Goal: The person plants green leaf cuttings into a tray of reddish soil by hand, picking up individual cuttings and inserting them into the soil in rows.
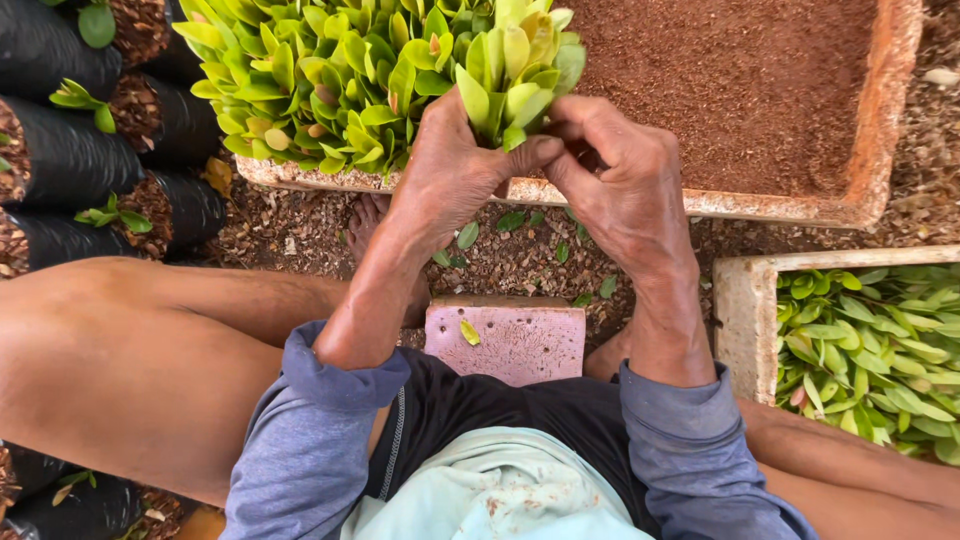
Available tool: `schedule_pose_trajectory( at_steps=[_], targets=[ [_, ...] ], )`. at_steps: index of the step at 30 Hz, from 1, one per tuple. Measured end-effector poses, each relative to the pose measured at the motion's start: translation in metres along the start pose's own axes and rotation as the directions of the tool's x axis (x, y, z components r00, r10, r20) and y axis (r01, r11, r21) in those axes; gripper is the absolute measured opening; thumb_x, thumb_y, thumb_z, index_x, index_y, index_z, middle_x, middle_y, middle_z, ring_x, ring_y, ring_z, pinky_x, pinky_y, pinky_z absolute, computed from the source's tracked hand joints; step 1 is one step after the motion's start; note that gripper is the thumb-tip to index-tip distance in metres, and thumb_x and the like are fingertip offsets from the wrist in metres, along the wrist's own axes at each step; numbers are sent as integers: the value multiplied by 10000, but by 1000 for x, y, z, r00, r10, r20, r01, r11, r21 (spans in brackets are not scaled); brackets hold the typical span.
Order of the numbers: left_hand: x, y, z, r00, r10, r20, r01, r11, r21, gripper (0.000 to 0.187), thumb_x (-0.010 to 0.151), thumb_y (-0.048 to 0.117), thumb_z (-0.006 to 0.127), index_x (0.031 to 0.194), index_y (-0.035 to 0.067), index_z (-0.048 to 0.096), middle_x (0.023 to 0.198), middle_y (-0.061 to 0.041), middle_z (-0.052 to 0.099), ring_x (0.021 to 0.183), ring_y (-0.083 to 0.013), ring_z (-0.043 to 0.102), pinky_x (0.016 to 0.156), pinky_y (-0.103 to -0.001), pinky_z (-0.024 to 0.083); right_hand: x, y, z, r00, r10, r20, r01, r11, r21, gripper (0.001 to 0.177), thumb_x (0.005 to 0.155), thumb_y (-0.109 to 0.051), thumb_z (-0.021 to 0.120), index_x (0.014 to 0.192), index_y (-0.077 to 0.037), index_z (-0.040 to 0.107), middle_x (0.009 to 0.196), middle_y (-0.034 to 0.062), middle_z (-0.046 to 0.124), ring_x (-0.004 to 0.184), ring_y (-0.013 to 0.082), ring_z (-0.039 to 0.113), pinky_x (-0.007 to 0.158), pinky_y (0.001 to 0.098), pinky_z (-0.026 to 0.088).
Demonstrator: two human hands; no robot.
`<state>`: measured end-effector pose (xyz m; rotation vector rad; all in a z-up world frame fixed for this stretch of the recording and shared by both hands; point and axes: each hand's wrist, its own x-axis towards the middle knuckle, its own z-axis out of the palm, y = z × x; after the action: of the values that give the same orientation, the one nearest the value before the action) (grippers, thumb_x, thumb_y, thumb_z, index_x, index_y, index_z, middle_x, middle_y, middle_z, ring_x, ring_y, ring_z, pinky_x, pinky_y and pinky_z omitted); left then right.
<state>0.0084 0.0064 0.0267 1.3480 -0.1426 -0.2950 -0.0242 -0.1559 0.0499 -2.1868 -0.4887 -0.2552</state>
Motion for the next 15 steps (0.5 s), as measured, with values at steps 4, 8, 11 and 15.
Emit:
schedule_pose_trajectory(
  at_steps=[4, 8, 11, 15],
  targets=[
    [3, -2, 3, 995, 39, -92, -37, 999, 24, 352, 733, 228, 835, 988, 88, 636, 897, 22, 643, 772, -65, 537, 654, -215, 464, 2, -1, 3, 997, 47, -69, -46, 999, 18, 238, 933, 20, 734, 1135, -8, 611, 901, 62, 676, 740, 139, 616, 675, 269, 524],
    [4, 6, -1, 995, 87, -54, -91, 992, -82, 374, 763, 230, 817, 1047, 41, 663, 1011, -14, 692, 924, -96, 625, 842, -235, 554, 4, 1, -2, 998, 28, -50, -30, 998, -48, 329, 936, 5, 731, 1225, 40, 578, 924, 86, 707, 747, 176, 663, 659, 299, 556],
    [5, -2, -5, 993, 23, -118, -17, 998, 55, 356, 764, 270, 796, 1015, 59, 656, 923, 8, 669, 803, -76, 570, 639, -205, 496, 0, 13, 0, 999, -33, -32, 24, 968, -250, 419, 931, 40, 662, 1321, 27, 509, 883, 49, 662, 716, 196, 625, 672, 355, 532],
    [5, 4, -7, 983, -128, -129, 141, 985, 100, 369, 776, 206, 773, 1053, 37, 597, 912, -47, 682, 636, -94, 580, 423, -208, 514, -2, 32, 8, 997, -65, 28, 70, 956, -284, 471, 941, 91, 643, 1351, 87, 413, 878, 115, 671, 734, 230, 672, 677, 340, 598]
  ],
)
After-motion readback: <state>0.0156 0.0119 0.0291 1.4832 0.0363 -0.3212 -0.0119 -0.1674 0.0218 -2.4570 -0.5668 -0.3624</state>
